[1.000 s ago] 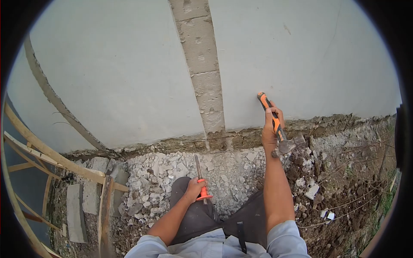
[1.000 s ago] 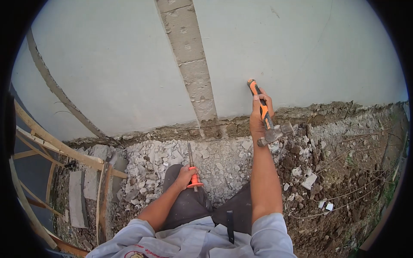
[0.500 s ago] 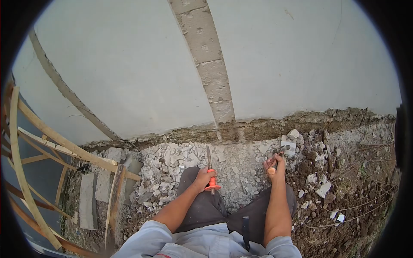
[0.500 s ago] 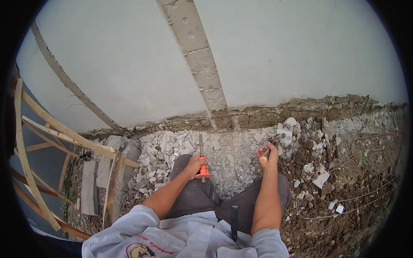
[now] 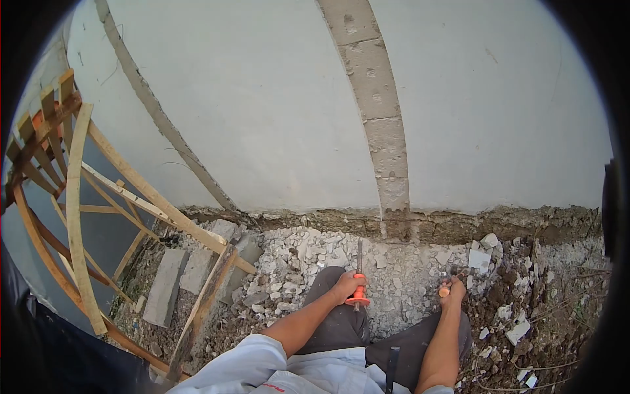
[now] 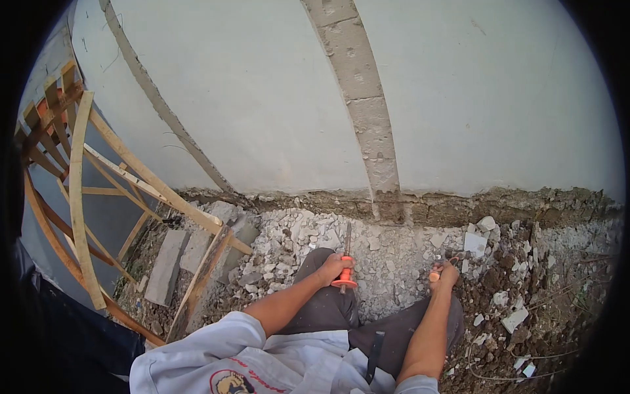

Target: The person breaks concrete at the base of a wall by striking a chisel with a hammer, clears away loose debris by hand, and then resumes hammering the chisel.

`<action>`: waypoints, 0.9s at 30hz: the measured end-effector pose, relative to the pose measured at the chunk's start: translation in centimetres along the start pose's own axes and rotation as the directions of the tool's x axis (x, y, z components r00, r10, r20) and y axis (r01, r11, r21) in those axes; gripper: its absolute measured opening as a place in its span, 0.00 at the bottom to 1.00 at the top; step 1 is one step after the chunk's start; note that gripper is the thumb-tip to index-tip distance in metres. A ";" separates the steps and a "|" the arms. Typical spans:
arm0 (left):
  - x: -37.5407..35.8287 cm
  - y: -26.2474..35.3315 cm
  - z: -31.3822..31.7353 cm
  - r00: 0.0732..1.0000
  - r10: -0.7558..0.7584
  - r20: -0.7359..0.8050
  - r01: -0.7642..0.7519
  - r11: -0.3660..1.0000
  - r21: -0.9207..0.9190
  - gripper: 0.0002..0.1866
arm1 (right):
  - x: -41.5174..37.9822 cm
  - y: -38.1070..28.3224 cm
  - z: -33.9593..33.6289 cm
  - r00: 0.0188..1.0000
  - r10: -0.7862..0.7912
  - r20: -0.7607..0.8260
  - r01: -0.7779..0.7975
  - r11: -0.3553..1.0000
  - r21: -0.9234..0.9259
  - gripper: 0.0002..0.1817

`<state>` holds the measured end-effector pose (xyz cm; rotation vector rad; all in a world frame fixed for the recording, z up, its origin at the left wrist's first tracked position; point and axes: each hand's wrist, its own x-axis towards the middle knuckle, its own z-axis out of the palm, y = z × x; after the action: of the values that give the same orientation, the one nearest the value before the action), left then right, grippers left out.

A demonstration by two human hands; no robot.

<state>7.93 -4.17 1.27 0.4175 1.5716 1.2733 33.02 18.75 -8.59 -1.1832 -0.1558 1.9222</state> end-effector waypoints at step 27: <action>-5.1 4.1 -3.0 0.996 0.025 0.091 -0.010 0.987 -0.163 0.11 | -5.5 -2.9 -1.1 0.985 -0.164 -0.048 0.129 0.900 -0.417 0.24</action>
<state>6.20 -8.02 7.07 0.3820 1.3775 1.3651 36.62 16.36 -4.04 -1.4778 -0.6169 1.7508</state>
